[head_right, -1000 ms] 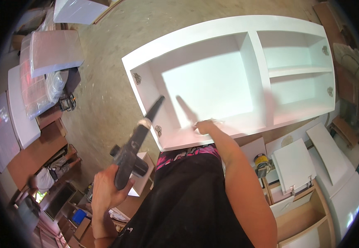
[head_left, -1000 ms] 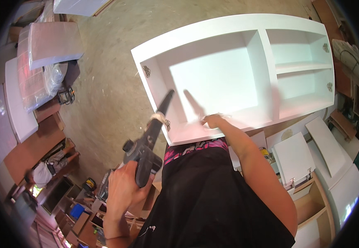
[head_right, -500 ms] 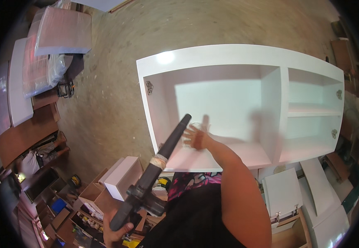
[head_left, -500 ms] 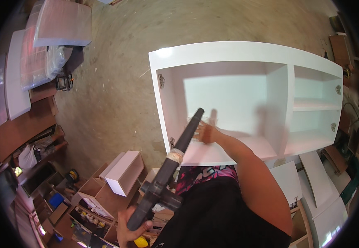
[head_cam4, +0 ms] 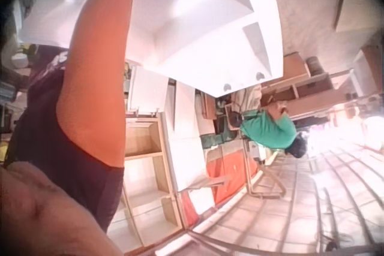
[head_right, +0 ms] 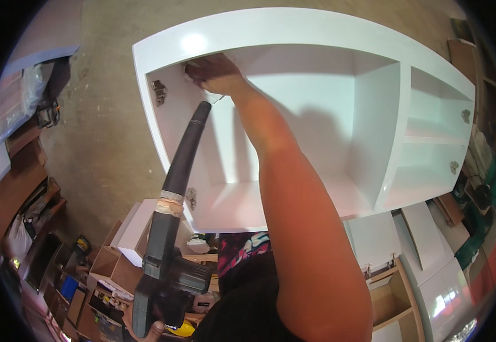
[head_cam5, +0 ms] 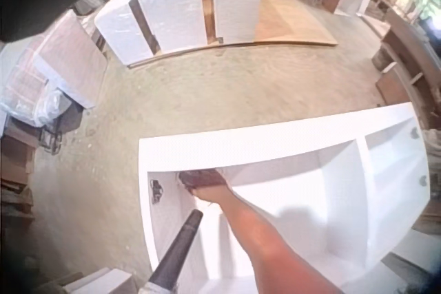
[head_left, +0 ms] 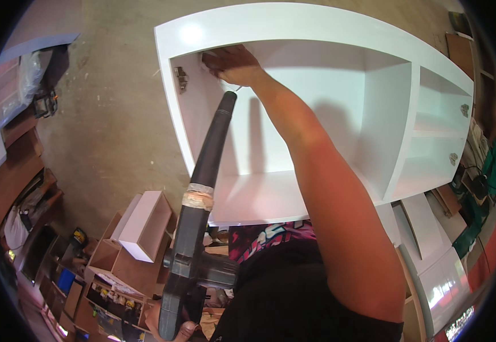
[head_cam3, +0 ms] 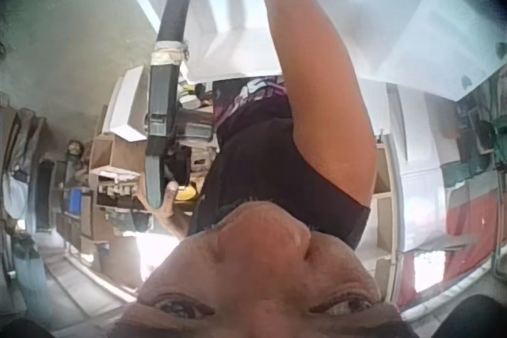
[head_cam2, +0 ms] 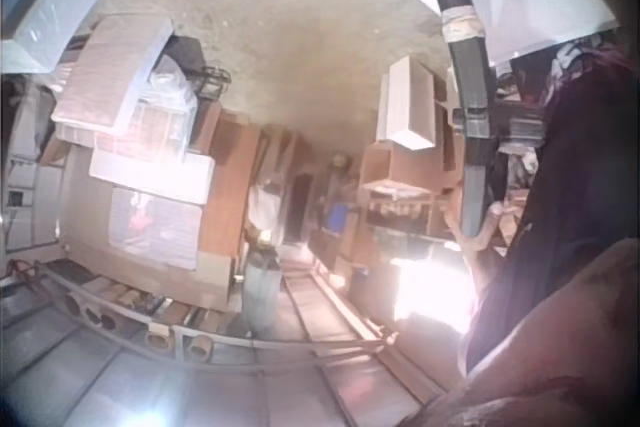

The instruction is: The person retrieves a cloth and wipes the interior and exterior surfaces of a white cabinet. They then use a handheld blower to remove dust from the cabinet while continuing to wipe with the cloth.

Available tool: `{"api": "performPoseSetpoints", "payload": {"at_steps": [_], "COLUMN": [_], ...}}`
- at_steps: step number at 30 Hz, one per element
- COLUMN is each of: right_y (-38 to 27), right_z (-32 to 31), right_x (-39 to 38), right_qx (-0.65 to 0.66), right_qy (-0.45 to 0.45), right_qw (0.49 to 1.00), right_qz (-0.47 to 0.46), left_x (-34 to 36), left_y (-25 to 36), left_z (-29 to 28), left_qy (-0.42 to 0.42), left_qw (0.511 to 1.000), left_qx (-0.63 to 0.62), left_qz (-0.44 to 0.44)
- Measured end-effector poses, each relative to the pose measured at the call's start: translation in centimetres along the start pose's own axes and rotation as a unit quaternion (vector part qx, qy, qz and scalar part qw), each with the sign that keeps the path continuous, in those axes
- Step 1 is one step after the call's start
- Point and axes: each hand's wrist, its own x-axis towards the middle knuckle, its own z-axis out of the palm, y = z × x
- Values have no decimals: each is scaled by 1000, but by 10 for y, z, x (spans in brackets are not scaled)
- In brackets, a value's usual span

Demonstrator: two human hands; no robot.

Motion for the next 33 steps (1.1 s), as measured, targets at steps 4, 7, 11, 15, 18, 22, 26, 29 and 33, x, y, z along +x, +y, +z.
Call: {"api": "performPoseSetpoints", "payload": {"at_steps": [4,7,11,15,18,22,26,29,33], "right_y": [53,125,172,145,62,7,71,131,51], "right_z": [-49,-93,-129,-120,-99,-39,-57,-55,-22], "right_x": [-53,-121,-203,-239,-295,-315,-199,-146,-112], "right_qx": [-51,-66,-212,-204,-193,-228,-129,-309,-176], "right_qy": [-47,-59,-31,77,117,118,159,151,80], "right_qw": [997,996,964,945,917,686,593,814,907], "right_qz": [-23,16,157,242,328,680,778,469,375], "left_x": [11,20,32,27,22,25,23,33,36], "left_y": [3,2,10,9,27,64,41,38,21], "left_z": [10,13,25,23,22,22,11,8,10], "left_qy": [-42,-90,-136,-132,-183,-208,-199,-196,-155], "left_qw": [999,995,988,979,970,965,961,968,967], "left_qx": [12,45,74,137,116,142,145,125,140], "left_qz": [4,19,27,71,110,80,124,97,146]}}
